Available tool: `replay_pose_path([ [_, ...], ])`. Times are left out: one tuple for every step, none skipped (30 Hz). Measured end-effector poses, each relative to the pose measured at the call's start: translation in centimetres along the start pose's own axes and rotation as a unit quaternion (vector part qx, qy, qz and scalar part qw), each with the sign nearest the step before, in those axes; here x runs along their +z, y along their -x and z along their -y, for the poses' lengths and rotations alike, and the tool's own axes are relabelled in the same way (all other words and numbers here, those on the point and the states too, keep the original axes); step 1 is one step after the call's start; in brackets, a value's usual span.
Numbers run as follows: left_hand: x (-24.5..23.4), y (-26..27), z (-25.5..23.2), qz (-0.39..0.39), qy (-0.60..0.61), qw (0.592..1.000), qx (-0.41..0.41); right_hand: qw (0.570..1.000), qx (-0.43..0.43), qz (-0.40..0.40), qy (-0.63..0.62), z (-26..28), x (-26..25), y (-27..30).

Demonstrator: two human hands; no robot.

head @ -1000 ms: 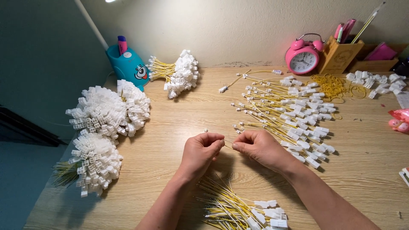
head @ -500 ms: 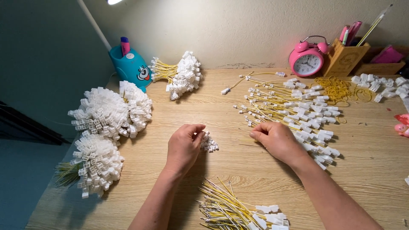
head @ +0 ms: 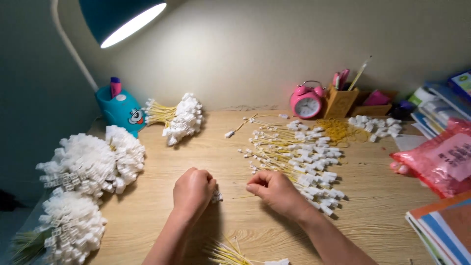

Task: Manually assembling electrical connectors by inserting thin wires into plastic housings on a desk.

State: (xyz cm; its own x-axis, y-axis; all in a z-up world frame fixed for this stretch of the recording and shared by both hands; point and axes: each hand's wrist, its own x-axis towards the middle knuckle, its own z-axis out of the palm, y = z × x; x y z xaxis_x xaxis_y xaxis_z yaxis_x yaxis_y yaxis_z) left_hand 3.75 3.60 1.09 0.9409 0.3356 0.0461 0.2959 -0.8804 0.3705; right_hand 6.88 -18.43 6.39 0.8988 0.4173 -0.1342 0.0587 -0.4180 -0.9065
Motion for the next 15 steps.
replay_pose_path([
  [-0.2,0.0,-0.9,-0.001,0.004,1.0,0.009,1.0,0.0,-0.01,0.003,0.7,-0.3,0.5],
  [-0.6,0.2,-1.4,0.007,0.003,1.0,-0.008,0.999,0.029,0.003,0.013,1.4,-0.3,0.9],
  [-1.0,0.4,-1.8,0.016,0.003,1.0,-0.026,0.998,0.058,0.017,0.022,2.1,-0.1,1.2],
  [-0.4,0.2,-1.5,0.015,0.001,1.0,-0.025,0.998,0.056,0.017,0.021,2.2,-0.3,1.3],
  [0.1,-0.1,-1.2,-0.002,-0.005,1.0,-0.007,0.999,0.047,0.019,0.014,2.3,-0.3,1.3],
  [0.7,-0.3,-0.9,-0.019,-0.011,1.0,0.01,0.999,0.037,0.023,0.006,2.3,-0.4,1.2],
  [0.5,-0.4,-0.7,-0.02,-0.013,1.0,0.009,0.999,0.035,0.024,0.005,1.5,-0.4,0.6],
  [0.4,-0.5,-0.6,-0.038,0.035,0.998,0.028,1.0,0.004,0.015,0.0,0.8,-0.4,-0.1],
  [0.3,-0.6,-0.4,-0.056,0.083,0.994,0.046,1.0,-0.027,0.006,-0.005,0.0,-0.4,-0.8],
  [-1.4,0.3,-1.6,-0.059,0.083,0.994,0.04,0.999,-0.029,0.012,-0.004,0.6,-0.9,-0.5],
  [-3.0,1.0,-2.8,-0.024,0.224,0.974,0.004,0.999,-0.036,0.007,-0.007,1.3,-1.2,-0.3],
  [-4.8,1.8,-3.8,0.007,0.361,0.932,-0.034,0.999,-0.044,0.006,-0.01,2.1,-1.5,-0.2],
  [-4.5,1.7,-3.7,-0.001,0.361,0.931,-0.042,0.999,-0.049,0.016,-0.008,2.7,-1.7,0.0],
  [-4.1,1.7,-3.5,0.045,0.547,0.834,-0.053,0.998,-0.049,0.007,-0.024,3.3,-1.9,0.2],
  [-3.7,1.6,-3.4,0.085,0.708,0.699,-0.058,0.998,-0.049,-0.002,-0.04,3.9,-2.1,0.4],
])
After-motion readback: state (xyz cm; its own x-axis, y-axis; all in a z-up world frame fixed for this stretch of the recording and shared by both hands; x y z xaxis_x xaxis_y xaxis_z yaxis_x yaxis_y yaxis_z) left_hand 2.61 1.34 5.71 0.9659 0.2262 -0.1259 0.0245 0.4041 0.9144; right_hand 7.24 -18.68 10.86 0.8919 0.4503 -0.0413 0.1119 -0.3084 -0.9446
